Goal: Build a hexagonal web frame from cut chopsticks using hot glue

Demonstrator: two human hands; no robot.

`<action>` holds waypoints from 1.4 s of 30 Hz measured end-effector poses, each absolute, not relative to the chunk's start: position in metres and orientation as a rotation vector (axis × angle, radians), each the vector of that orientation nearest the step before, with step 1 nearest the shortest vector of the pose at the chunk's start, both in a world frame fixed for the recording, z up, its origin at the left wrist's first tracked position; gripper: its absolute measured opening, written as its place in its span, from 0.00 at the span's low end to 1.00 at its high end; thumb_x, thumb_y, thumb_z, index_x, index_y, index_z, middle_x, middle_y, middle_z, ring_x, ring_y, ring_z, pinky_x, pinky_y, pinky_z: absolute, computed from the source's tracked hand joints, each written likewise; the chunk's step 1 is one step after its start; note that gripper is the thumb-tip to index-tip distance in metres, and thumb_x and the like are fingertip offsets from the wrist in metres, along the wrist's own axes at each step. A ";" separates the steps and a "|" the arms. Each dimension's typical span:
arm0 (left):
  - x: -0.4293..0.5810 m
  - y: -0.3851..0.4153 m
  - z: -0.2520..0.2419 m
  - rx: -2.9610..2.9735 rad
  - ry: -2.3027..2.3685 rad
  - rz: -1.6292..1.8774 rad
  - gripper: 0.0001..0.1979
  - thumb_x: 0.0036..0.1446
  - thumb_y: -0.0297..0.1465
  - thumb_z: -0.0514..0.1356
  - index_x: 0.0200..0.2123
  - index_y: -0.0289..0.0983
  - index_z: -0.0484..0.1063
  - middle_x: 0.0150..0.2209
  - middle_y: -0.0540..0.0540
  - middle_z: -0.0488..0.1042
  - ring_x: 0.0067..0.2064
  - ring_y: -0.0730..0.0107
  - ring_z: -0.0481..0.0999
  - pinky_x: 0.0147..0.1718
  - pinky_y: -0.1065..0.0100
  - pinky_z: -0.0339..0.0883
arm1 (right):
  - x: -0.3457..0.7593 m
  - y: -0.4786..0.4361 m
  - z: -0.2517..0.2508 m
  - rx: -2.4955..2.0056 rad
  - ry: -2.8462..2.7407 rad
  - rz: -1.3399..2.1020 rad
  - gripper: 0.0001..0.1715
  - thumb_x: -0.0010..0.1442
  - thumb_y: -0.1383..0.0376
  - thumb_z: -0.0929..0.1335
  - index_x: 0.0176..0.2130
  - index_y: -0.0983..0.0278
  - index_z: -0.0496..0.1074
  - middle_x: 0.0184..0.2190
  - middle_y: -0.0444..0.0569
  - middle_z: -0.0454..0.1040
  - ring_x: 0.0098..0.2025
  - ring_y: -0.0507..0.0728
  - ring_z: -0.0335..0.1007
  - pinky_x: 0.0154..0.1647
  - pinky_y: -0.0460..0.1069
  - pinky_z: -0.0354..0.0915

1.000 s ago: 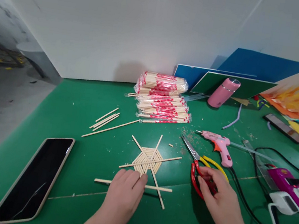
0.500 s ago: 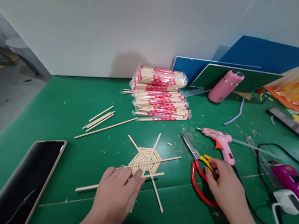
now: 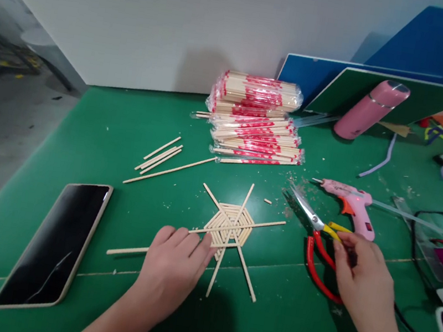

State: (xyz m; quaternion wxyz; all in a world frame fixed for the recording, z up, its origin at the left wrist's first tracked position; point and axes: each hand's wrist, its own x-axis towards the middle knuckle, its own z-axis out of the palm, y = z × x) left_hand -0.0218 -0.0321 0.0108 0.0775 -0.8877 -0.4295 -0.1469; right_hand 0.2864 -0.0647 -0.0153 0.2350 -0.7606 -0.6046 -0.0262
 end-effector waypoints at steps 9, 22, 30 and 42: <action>-0.027 -0.026 0.008 -2.716 -1.357 -0.497 0.10 0.58 0.30 0.50 0.31 0.37 0.71 0.21 0.50 0.68 0.25 0.71 0.63 0.30 0.64 0.53 | 0.268 -0.059 -0.005 -2.047 -1.620 -0.115 0.17 0.54 0.60 0.62 0.43 0.64 0.65 0.37 0.53 0.67 0.40 0.60 0.64 0.41 0.55 0.62; -0.015 -0.044 0.003 -3.100 -0.986 -0.609 0.07 0.55 0.29 0.55 0.37 0.32 0.67 0.25 0.50 0.66 0.26 0.72 0.61 0.28 0.65 0.54 | 0.211 0.029 0.004 -1.761 -2.241 0.064 0.09 0.56 0.64 0.63 0.32 0.61 0.72 0.29 0.48 0.68 0.35 0.57 0.62 0.35 0.51 0.60; -0.011 -0.044 0.001 -3.117 -0.872 -0.549 0.10 0.55 0.24 0.50 0.40 0.29 0.66 0.26 0.47 0.65 0.26 0.71 0.61 0.25 0.64 0.54 | 0.191 0.003 0.027 -1.610 -2.179 0.522 0.07 0.59 0.66 0.60 0.35 0.62 0.67 0.34 0.47 0.68 0.36 0.53 0.64 0.36 0.48 0.61; -0.008 -0.043 -0.008 -3.157 -0.941 -0.510 0.12 0.55 0.23 0.46 0.37 0.31 0.67 0.26 0.45 0.65 0.26 0.69 0.63 0.25 0.63 0.59 | 0.163 -0.031 0.001 -1.465 -2.228 0.606 0.09 0.56 0.68 0.63 0.34 0.60 0.71 0.38 0.48 0.66 0.39 0.54 0.63 0.37 0.50 0.63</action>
